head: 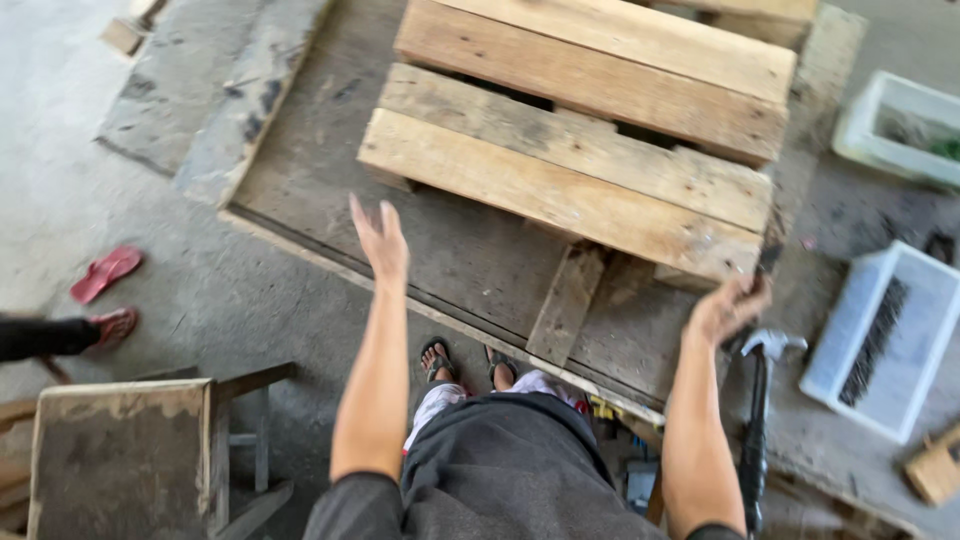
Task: The person uses a hammer to drive nails into wooden planks on a workbench, securing them together. They repeatedly pick up nails, position them, and hammer them in, then move the assembled planks aside.
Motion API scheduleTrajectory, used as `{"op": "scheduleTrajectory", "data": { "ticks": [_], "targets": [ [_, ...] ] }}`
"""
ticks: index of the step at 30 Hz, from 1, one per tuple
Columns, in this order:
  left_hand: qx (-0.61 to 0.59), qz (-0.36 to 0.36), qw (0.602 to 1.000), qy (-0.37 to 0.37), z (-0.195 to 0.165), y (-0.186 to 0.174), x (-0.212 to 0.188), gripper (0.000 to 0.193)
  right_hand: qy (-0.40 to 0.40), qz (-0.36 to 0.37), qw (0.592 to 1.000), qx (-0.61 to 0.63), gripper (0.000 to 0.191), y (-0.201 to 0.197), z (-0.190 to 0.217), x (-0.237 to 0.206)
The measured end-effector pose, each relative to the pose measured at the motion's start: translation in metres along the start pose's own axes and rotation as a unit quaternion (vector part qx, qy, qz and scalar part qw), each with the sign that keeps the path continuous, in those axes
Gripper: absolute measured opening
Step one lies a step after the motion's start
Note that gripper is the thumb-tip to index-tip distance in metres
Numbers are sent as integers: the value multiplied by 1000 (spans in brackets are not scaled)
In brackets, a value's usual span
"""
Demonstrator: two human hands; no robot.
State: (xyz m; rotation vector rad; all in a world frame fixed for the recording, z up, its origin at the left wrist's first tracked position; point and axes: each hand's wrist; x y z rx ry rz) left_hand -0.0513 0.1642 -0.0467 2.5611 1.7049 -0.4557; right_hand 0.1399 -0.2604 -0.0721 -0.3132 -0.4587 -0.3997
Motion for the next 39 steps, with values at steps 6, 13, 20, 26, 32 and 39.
{"op": "scheduleTrajectory", "data": {
  "ticks": [6,13,20,26,32,39],
  "targets": [
    [266,-117,957,-21,134,-128,-149,50,-153,160,958,-182,70,-10,36,-87],
    [439,2,757,-485,211,-245,-235,45,-121,649,751,-24,66,94,131,-55],
    [352,84,792,-491,252,-271,-180,43,-426,301,841,-147,87,226,154,-67],
    [341,79,817,-459,246,-357,-65,41,-294,473,764,-324,77,281,128,-99],
    [374,76,797,-468,235,-438,13,39,-303,415,803,-301,68,274,137,-107],
    [414,145,781,-444,224,-427,80,37,-274,401,825,-289,64,270,139,-104]
  ]
}}
Point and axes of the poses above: each hand's wrist, its own x-axis towards the middle knuckle, its own y-axis out of the palm, z = x × y, and after that the axes turned 13 degrees about -y, right-handed
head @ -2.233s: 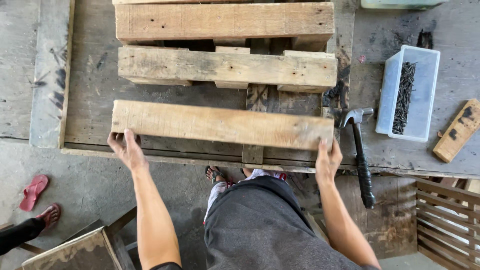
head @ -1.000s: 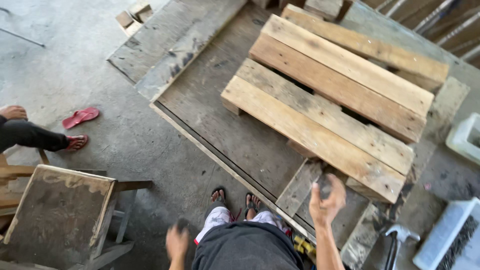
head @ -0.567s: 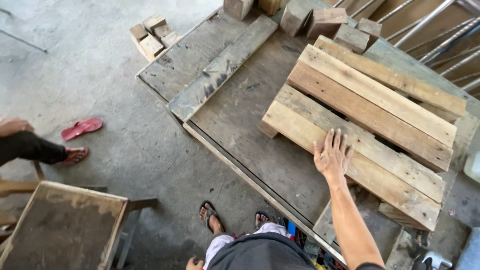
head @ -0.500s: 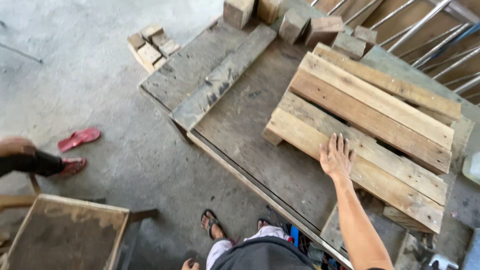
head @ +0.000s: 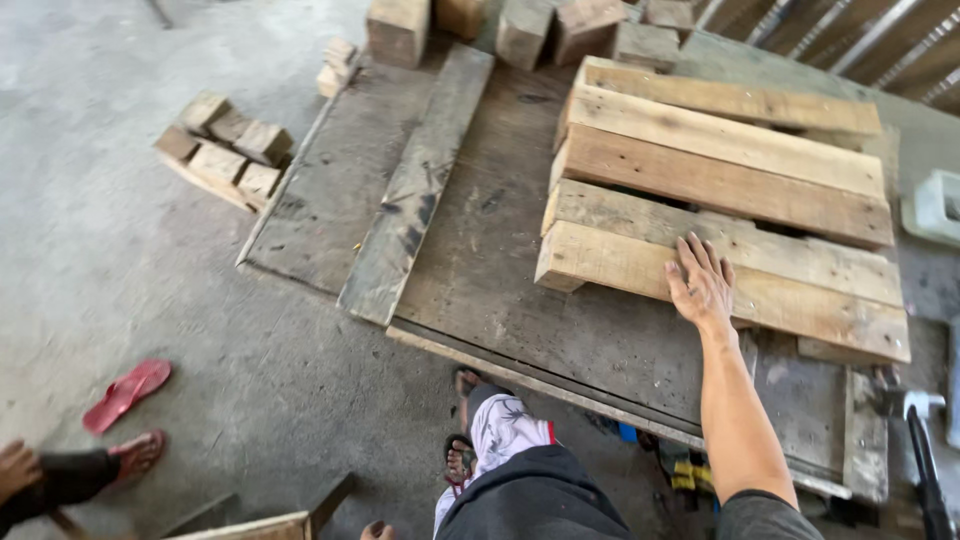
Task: The person uses a hammer to drive nails into wooden planks on a workbench, securing them together. They repeatedly pick up nails, position them, and hammer them in, then move the assembled planks aside.
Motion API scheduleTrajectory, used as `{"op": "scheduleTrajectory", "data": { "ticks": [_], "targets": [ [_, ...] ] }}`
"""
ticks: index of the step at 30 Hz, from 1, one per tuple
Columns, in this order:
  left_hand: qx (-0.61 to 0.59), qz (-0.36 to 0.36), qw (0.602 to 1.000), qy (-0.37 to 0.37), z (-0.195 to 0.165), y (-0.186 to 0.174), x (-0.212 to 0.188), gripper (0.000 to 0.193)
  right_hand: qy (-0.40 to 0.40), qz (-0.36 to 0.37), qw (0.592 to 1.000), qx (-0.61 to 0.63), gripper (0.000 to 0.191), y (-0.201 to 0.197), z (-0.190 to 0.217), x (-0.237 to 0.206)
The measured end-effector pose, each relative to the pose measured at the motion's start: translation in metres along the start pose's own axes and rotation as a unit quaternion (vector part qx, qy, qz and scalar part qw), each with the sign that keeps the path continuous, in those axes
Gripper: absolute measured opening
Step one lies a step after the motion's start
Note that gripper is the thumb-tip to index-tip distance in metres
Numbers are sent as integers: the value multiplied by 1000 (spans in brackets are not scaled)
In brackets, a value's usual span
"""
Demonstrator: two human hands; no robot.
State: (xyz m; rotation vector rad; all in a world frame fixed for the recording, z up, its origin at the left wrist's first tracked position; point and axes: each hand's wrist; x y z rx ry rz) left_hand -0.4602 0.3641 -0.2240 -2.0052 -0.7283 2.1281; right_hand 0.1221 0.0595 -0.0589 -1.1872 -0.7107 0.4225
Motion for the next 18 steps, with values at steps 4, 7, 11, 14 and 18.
{"op": "scheduleTrajectory", "data": {
  "ticks": [4,7,11,14,18],
  "targets": [
    [31,3,999,31,-34,-24,19,36,20,-23,1000,1,58,-3,6,0],
    [53,-5,998,45,-67,-61,29,35,33,-41,999,-4,55,-3,16,7],
    [83,-20,994,67,-120,-117,40,34,51,-51,997,-9,55,-5,18,11],
    [123,-53,985,105,-156,-152,44,33,69,-52,996,-1,54,-4,9,11],
    [139,-143,949,246,-187,-211,7,32,155,-33,987,22,59,16,14,23]
  ]
}}
Point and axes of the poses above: each hand's wrist, its own x-axis towards the middle knuckle, its own y-axis out of the palm, z = x × y, and after that the axes turned 13 degrees about -y, right-handed
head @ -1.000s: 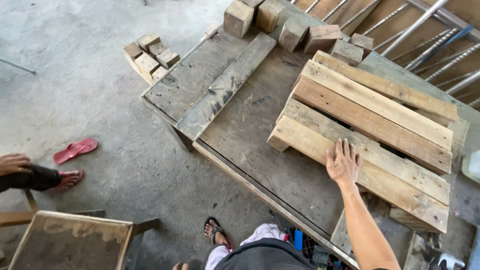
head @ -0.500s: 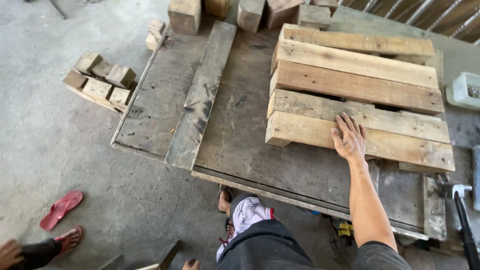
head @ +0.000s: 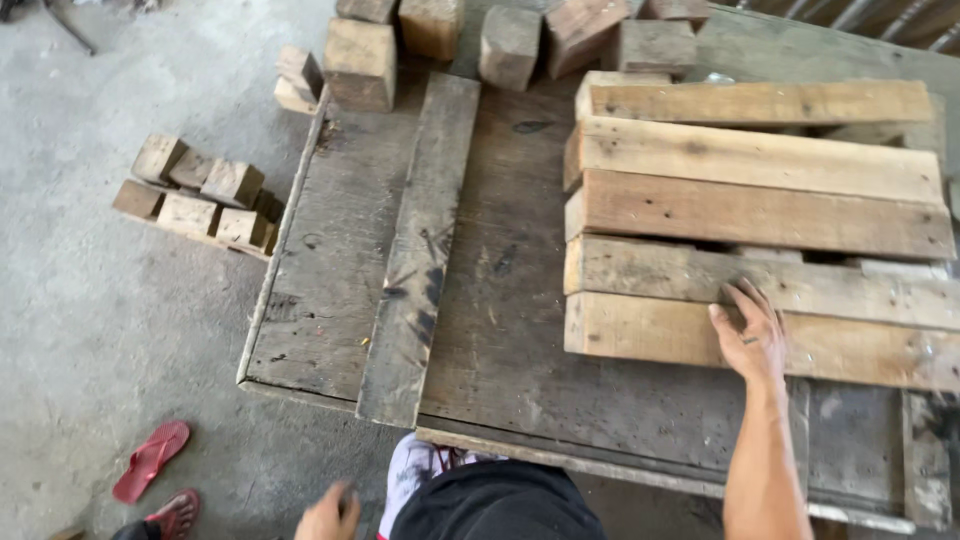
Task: The person uses a hammer to drive nails into wooden planks on a workbench, securing them together. They repeatedly pick up nails, position them, and hammer them in, then move the assembled planks aside.
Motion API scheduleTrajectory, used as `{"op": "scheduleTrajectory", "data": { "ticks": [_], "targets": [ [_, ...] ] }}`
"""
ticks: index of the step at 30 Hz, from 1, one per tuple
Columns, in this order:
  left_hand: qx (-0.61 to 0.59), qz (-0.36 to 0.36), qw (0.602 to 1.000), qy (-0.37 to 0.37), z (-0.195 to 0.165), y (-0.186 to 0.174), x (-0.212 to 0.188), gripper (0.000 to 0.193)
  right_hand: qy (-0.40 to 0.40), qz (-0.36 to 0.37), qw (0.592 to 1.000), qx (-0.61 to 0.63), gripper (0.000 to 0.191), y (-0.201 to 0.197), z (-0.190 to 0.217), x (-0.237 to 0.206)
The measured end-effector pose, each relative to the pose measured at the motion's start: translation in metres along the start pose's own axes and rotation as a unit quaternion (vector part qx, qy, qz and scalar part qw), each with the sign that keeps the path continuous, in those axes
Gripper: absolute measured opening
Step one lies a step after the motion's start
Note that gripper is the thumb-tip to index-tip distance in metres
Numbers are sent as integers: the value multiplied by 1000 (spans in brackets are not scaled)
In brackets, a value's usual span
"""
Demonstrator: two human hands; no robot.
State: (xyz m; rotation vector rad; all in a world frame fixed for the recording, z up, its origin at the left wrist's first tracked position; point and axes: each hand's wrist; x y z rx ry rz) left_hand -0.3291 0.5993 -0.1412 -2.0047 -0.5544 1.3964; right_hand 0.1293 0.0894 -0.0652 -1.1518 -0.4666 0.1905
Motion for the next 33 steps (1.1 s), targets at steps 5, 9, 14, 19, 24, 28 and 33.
{"op": "scheduleTrajectory", "data": {
  "ticks": [5,9,14,19,24,28,33],
  "targets": [
    [-69,-47,971,225,-141,-109,10,34,36,5,987,-156,69,50,61,13],
    [-32,-91,897,432,-285,-165,70,38,109,-31,991,-78,63,48,91,13],
    [-27,-18,857,515,-466,-179,183,73,111,-50,987,-101,58,37,104,22],
    [260,-265,784,498,-650,-200,304,125,141,-37,981,-126,56,37,108,25],
    [339,-223,816,411,-722,-221,341,144,157,-48,977,-134,58,39,104,21],
    [350,-175,829,400,-732,-209,331,128,146,-49,978,-138,57,39,105,20],
    [336,-130,829,429,-727,-177,325,132,150,-52,978,-133,53,40,108,18]
  ]
}}
Point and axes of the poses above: each hand's wrist, its own x-axis towards the middle knuckle, its own y-axis out of the palm, z = x × y, and after that the axes turned 13 degrees about -y, right-handed
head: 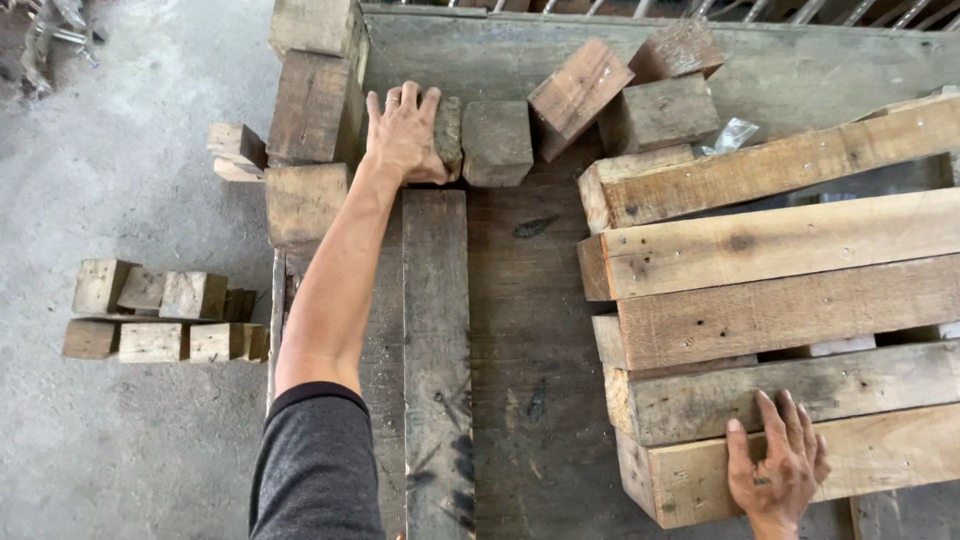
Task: The person uses a hammer to drive nails into wooden planks on a workbench, securing them together. They repeatedly pick up nails, position them, and hammer them in, then move the assembled planks aside.
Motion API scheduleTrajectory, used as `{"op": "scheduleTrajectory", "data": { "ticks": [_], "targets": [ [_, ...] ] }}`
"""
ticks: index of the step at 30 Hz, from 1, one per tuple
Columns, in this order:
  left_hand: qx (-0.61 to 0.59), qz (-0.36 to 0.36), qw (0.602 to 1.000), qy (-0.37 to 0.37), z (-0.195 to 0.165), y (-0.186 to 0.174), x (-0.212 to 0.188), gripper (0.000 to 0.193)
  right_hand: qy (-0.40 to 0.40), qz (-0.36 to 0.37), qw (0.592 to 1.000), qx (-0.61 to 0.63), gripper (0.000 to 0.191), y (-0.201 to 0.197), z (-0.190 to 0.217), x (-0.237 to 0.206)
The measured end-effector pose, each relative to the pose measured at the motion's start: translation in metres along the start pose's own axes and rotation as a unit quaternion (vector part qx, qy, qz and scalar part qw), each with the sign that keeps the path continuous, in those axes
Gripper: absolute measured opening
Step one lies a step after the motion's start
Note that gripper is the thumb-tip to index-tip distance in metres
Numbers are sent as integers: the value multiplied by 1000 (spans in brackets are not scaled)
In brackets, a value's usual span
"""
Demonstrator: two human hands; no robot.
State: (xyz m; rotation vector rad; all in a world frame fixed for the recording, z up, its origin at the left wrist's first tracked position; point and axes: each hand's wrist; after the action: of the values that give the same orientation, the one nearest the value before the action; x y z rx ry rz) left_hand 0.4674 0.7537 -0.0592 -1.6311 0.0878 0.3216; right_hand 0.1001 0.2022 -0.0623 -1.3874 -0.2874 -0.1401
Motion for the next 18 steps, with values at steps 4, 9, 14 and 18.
{"op": "scheduleTrajectory", "data": {
  "ticks": [4,9,14,18],
  "targets": [
    [-4,-3,1000,11,2,8,3,143,-1,10,1000,-10,56,3,-4,0],
    [24,-33,996,81,-22,6,3,160,-10,11,1000,-9,57,2,-7,3],
    [53,-68,993,85,-44,4,-5,143,-11,5,1000,0,57,-3,-4,6],
    [19,-93,991,99,-41,-3,-11,137,-10,7,1000,-23,58,-7,0,9]
  ]
}}
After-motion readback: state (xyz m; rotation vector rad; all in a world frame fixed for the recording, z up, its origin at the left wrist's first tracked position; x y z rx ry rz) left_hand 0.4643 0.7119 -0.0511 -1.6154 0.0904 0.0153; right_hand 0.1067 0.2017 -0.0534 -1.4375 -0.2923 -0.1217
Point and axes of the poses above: each hand's wrist, its own x-axis towards the middle knuckle, its own y-axis out of the palm, z = x × y, and after that the axes turned 13 degrees about -y, right-handed
